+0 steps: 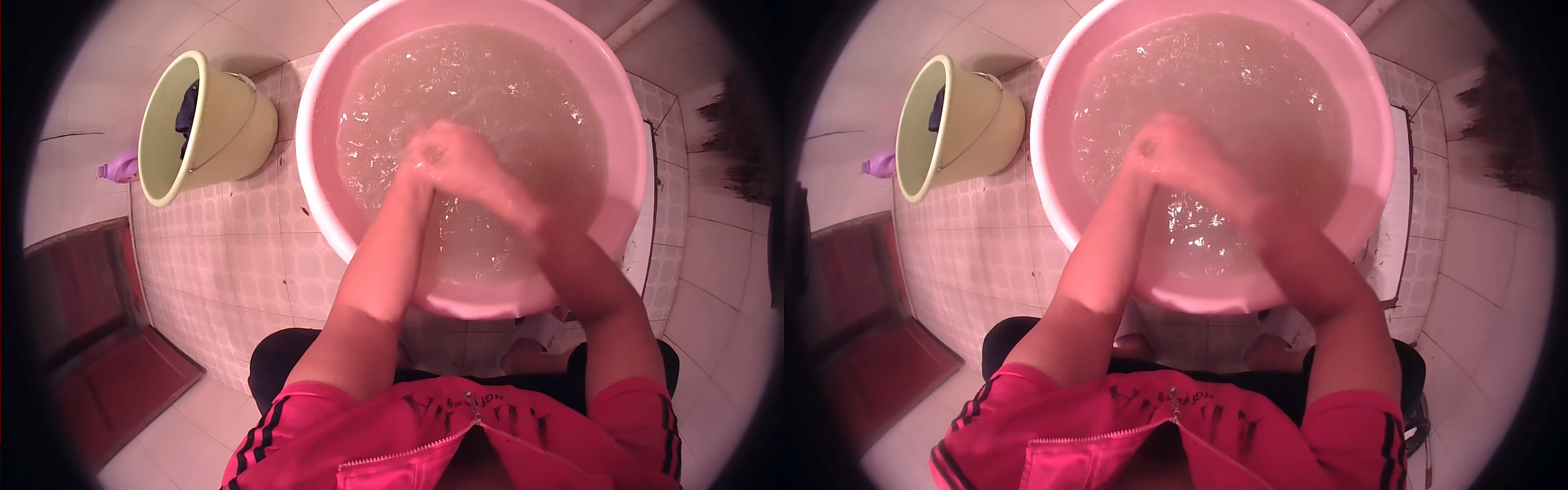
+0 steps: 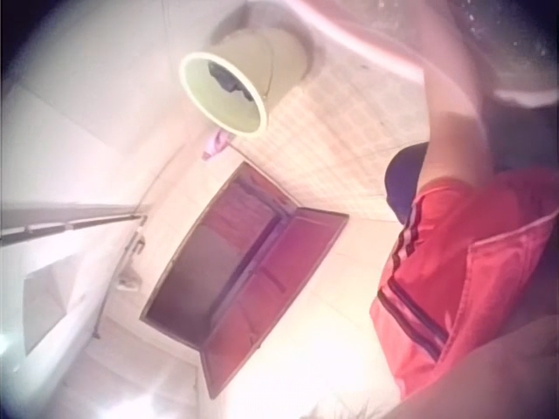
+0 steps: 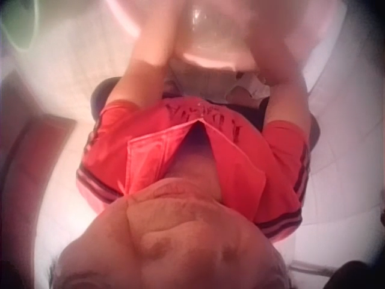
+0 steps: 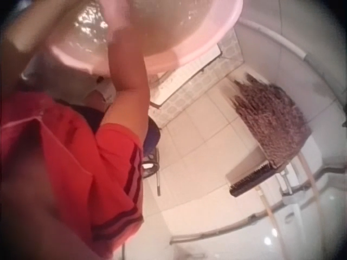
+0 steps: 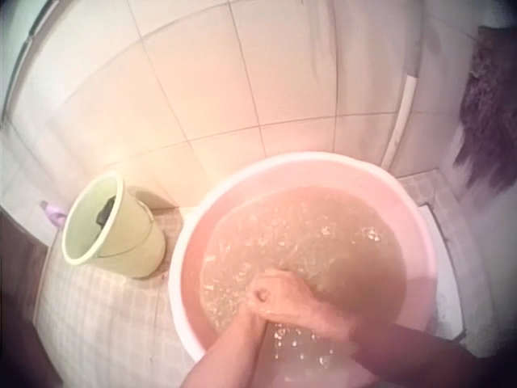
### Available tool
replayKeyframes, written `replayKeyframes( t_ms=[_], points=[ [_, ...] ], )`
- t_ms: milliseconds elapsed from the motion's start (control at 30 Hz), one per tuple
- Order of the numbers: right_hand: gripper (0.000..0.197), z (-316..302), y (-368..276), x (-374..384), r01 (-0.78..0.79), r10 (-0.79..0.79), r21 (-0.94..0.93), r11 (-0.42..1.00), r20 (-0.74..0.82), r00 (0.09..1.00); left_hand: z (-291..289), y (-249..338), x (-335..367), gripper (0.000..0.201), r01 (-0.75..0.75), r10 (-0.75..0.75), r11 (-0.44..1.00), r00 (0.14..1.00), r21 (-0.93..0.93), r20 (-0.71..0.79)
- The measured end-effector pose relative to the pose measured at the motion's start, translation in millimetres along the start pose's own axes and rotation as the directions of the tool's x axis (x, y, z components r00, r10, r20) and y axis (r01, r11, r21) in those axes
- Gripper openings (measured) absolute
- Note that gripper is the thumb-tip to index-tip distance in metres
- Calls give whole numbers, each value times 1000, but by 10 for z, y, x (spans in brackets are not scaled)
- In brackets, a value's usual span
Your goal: The person enters a bathroom, washes a piece of clothing by hand in a basin of water, places it into a bucket, and carries the bucket out of the room.
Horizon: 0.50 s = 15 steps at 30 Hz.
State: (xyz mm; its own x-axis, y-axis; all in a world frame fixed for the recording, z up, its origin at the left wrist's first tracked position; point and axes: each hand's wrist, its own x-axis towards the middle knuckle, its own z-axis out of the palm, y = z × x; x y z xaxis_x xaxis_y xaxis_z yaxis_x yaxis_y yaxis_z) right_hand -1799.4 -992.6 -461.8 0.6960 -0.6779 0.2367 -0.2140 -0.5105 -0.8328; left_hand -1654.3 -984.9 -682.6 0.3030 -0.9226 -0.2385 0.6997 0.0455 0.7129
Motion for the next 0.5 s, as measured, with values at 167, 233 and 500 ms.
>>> replayKeyframes(
  t_ms=[167, 233, 500],
  points=[
    [30, -325, 883, -53, -561, 494, -289, 776, -277, 824, 1243, -202, -370, 19, 497, -468, 855, 862, -144, 195],
    [35, -719, 1003, -38, -465, 449, -348, 814, -131, 884, 1522, 80, -447, 19, 564, -505, 817, 801, -122, 322],
    [39, -883, 1613, -420, -386, 388, -139, 912, -15, 922, 1539, 501, -248, 24, 282, -225, 882, 956, 377, -187]
  ],
)
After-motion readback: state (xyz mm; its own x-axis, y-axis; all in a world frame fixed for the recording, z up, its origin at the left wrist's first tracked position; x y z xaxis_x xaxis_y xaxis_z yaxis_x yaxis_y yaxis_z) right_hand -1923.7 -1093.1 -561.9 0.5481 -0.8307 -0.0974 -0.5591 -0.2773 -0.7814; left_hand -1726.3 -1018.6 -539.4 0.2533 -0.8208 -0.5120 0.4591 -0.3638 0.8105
